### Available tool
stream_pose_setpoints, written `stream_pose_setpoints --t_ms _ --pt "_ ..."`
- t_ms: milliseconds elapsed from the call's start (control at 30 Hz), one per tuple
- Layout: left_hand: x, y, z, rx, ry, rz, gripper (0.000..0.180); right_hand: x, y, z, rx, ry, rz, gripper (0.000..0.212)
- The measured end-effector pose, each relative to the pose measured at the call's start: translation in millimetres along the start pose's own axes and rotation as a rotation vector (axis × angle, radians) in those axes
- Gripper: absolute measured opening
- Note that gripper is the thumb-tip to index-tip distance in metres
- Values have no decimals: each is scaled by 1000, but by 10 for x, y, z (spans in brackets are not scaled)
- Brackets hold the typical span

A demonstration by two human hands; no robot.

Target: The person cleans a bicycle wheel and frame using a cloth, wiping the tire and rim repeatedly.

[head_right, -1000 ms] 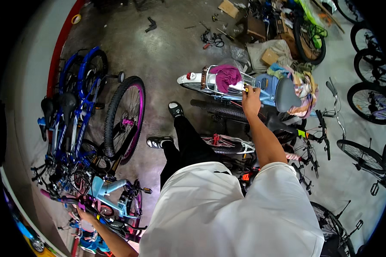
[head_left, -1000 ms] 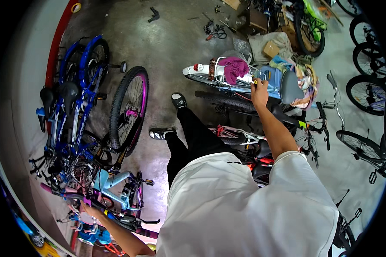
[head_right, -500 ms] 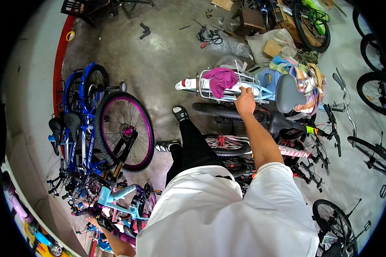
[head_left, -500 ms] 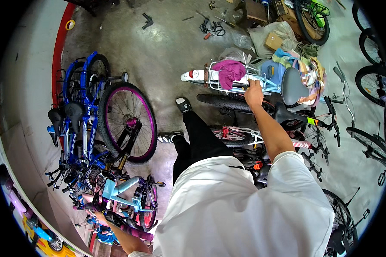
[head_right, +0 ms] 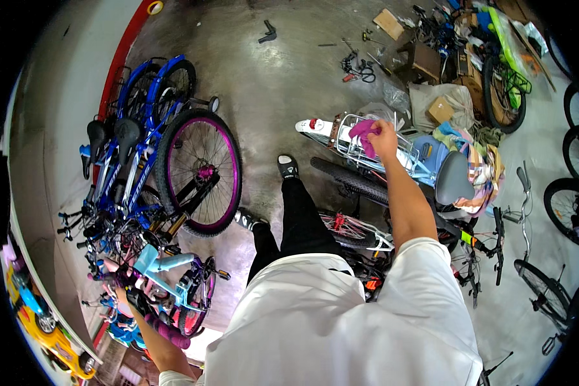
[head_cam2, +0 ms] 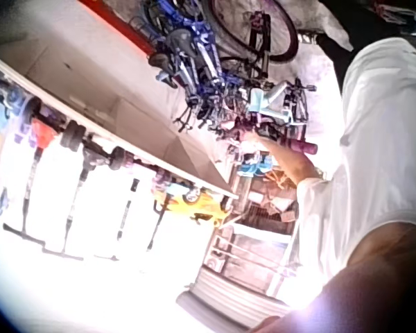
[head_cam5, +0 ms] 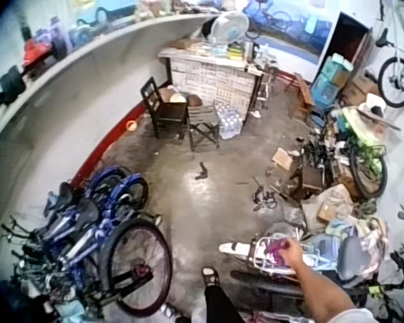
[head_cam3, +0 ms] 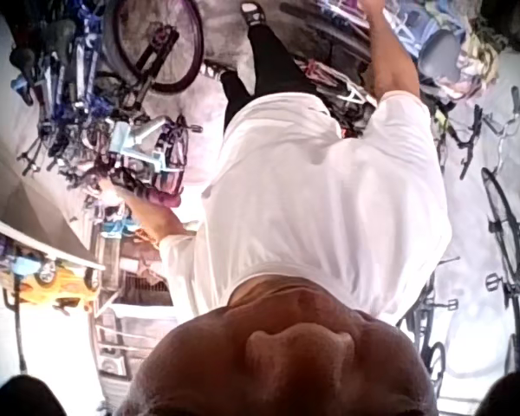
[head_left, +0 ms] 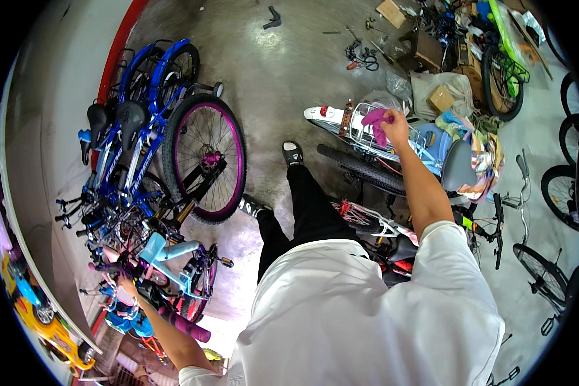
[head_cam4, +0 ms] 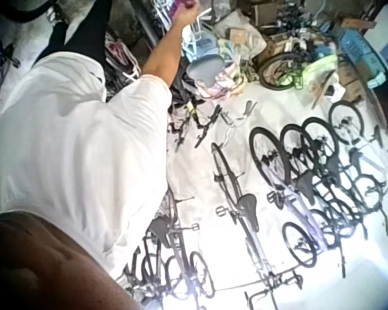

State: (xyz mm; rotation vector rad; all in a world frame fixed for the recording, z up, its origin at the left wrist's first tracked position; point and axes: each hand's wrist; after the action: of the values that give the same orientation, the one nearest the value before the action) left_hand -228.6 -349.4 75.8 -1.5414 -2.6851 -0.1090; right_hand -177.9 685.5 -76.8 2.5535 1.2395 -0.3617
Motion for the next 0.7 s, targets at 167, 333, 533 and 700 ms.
stream_pose_setpoints --t_ms 167,333,533,700 --pt "-181 -72 135 37 23 -38 34 -682 291 -272 -208 -1165 305 24" --pt "-296 -196 220 96 -71 -21 32 -1745 946 -342 -377 -1623 220 46" --pt "1332 432 202 151 1716 -430 31 -2427 2119 -201 -513 -1771 267 36" --pt "1281 990 150 141 1519 -234 37 -2727 3165 119 -743 -1758 214 44"
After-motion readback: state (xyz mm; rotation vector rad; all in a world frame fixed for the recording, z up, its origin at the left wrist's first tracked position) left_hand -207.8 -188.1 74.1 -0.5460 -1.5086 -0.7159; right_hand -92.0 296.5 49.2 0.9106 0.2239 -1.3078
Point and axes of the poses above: each hand's wrist, its own y-axis away from the middle knuckle, its own z-axis out of the palm, x = y × z, and after that the axes turned 10 degrees about y, right-handed
